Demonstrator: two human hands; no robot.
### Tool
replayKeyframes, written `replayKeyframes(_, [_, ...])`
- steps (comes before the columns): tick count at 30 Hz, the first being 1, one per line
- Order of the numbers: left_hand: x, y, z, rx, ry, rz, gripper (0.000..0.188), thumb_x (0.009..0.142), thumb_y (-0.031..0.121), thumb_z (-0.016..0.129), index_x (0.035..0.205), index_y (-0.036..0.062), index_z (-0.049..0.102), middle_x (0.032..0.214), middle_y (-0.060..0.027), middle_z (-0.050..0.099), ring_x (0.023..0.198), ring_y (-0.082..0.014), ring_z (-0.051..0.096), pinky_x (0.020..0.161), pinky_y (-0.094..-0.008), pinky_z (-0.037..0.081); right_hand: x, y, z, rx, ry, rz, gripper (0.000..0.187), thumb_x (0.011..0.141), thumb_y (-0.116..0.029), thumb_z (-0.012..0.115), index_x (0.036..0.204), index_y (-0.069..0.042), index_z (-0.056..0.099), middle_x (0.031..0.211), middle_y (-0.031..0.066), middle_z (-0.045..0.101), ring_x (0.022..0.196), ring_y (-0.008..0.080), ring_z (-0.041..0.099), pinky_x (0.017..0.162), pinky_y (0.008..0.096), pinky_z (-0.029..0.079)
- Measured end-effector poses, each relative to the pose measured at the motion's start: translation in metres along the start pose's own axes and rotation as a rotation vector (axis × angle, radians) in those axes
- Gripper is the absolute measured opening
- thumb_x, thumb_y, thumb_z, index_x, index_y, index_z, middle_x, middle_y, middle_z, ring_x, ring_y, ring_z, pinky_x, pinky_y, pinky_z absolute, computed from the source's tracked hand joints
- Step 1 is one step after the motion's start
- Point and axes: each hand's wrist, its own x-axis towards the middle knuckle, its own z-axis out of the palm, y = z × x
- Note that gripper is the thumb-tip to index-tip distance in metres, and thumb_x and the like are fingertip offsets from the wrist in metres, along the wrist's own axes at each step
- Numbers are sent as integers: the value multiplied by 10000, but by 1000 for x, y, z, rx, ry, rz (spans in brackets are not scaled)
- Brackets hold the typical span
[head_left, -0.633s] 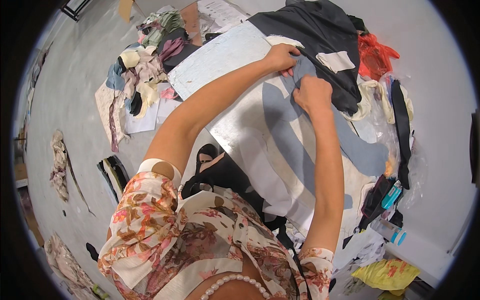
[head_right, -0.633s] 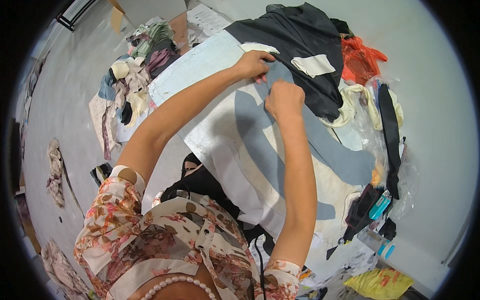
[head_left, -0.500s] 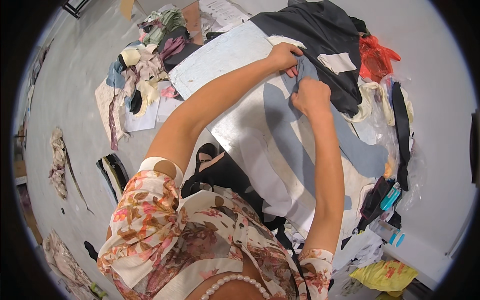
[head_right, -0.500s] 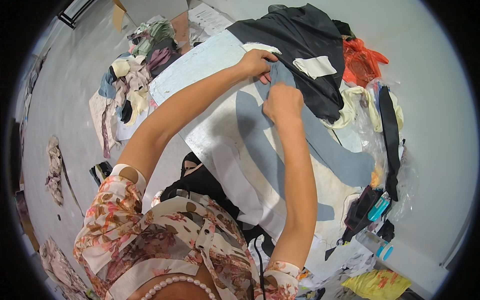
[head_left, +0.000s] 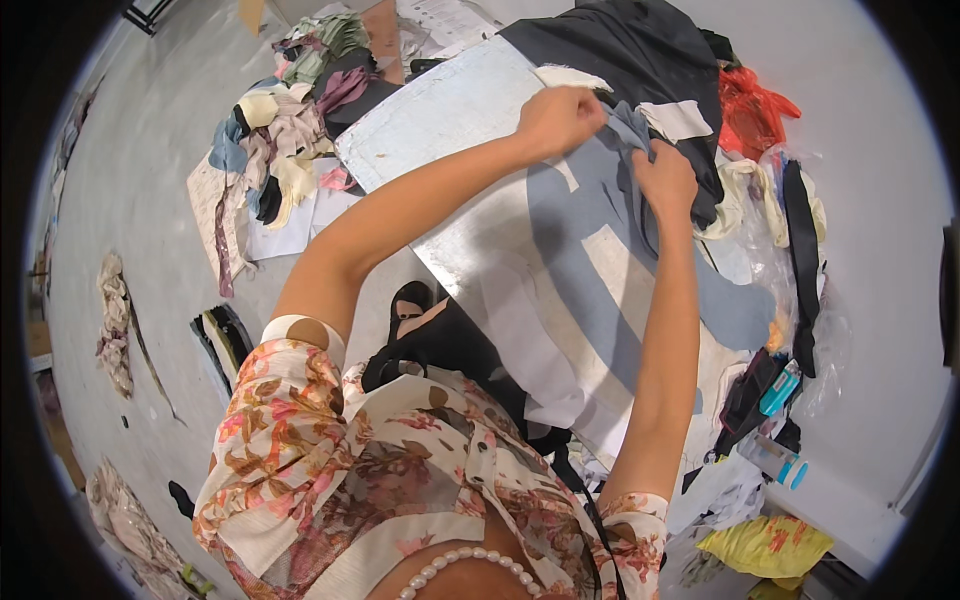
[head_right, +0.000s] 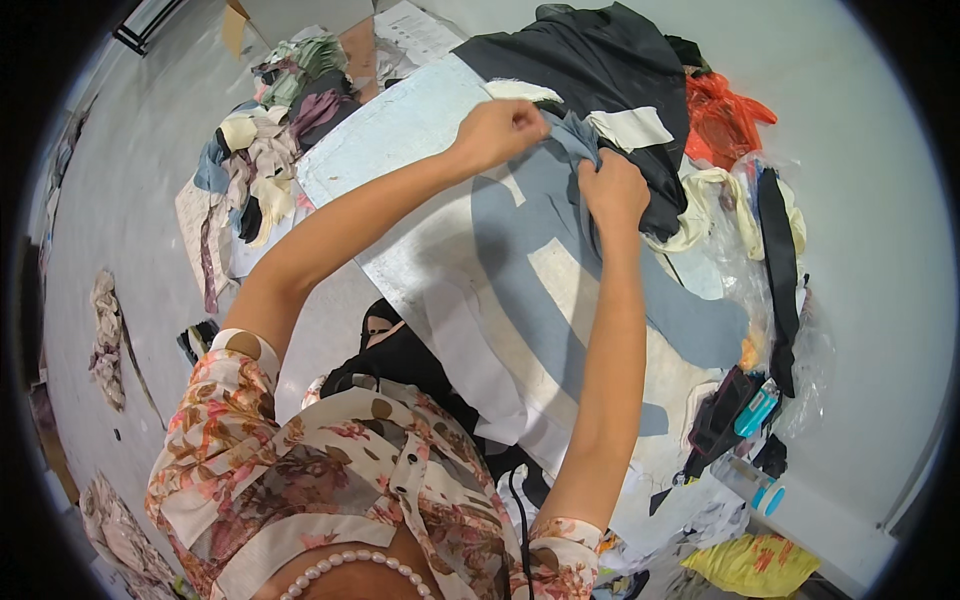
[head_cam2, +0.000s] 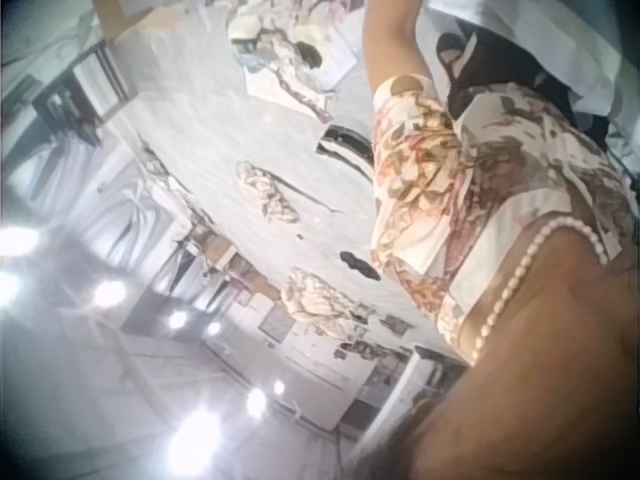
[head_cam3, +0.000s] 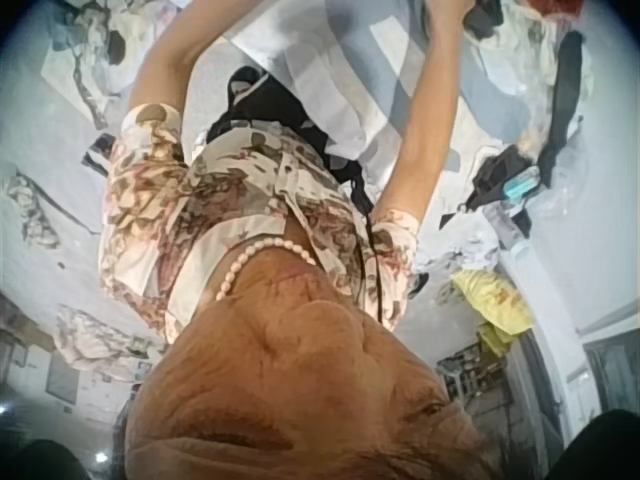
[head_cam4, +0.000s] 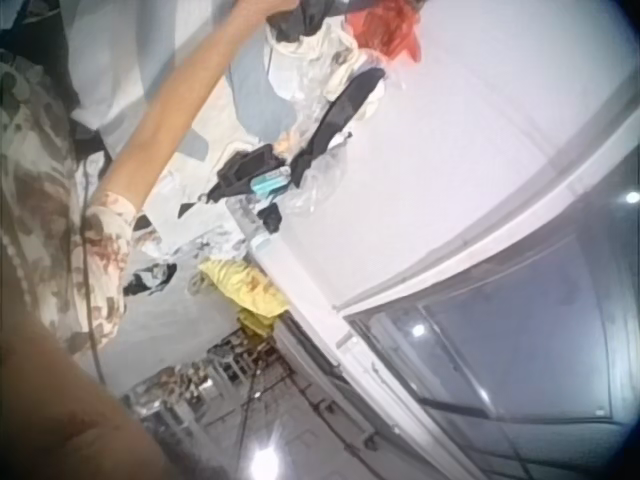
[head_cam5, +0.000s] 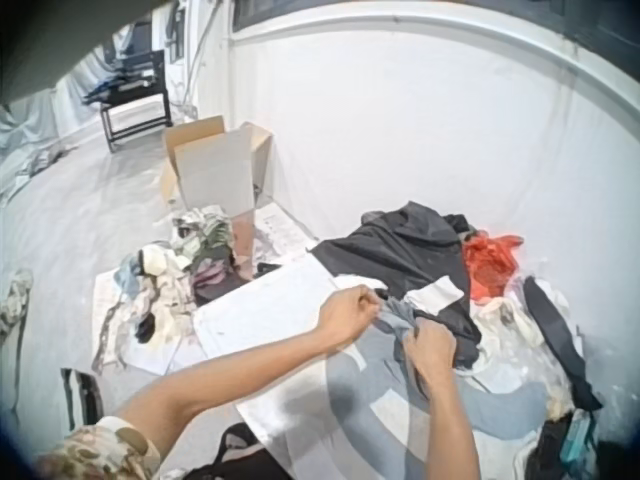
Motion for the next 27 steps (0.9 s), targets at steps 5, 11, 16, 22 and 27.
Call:
replayKeyframes(5, [-36, -6, 18, 294, -166, 310, 324, 704, 391, 786, 855, 116, 706, 810, -27, 648, 846, -213, 652, 721, -348, 512, 1, 13, 1, 84, -11, 23, 370, 824, -377, 584, 941, -35, 665, 965, 218, 678, 926, 428, 632, 796, 492, 489])
replayKeyframes(11, [-32, 34, 14, 281, -398, 270, 226, 672, 127, 706, 888, 108, 640, 825, -74, 634, 855, -282, 624, 744, -390, 476, -2, 33, 4, 167, 7, 70, 379, 834, -391, 582, 923, -29, 650, 912, 228, 669, 897, 439, 622, 768, 493, 477])
replayKeyframes(16, [-23, 34, 13, 474, -231, 794, 89, 709, 54, 637, 780, 104, 618, 844, -62, 609, 910, -248, 600, 852, -427, 431, -4, 37, 5, 240, 25, 46, 378, 845, -383, 583, 907, -16, 641, 883, 243, 658, 874, 445, 616, 749, 497, 472])
replayKeyframes(22, [-10, 25, 5, 719, -47, 1227, 38, 760, 99, 582, 796, 111, 579, 867, -36, 535, 985, -203, 548, 1059, -490, 341, -13, 34, 4, 220, 100, 17, 373, 850, -373, 588, 920, -10, 642, 871, 244, 663, 858, 448, 625, 736, 509, 480])
replayKeyframes(27, [-5, -6, 0, 693, 130, 1215, 81, 761, 122, 582, 836, 113, 556, 867, -30, 515, 985, -205, 548, 1095, -501, 316, -23, 12, -4, 102, 86, 17, 364, 869, -369, 586, 1004, -37, 650, 872, 221, 671, 851, 419, 636, 740, 488, 488])
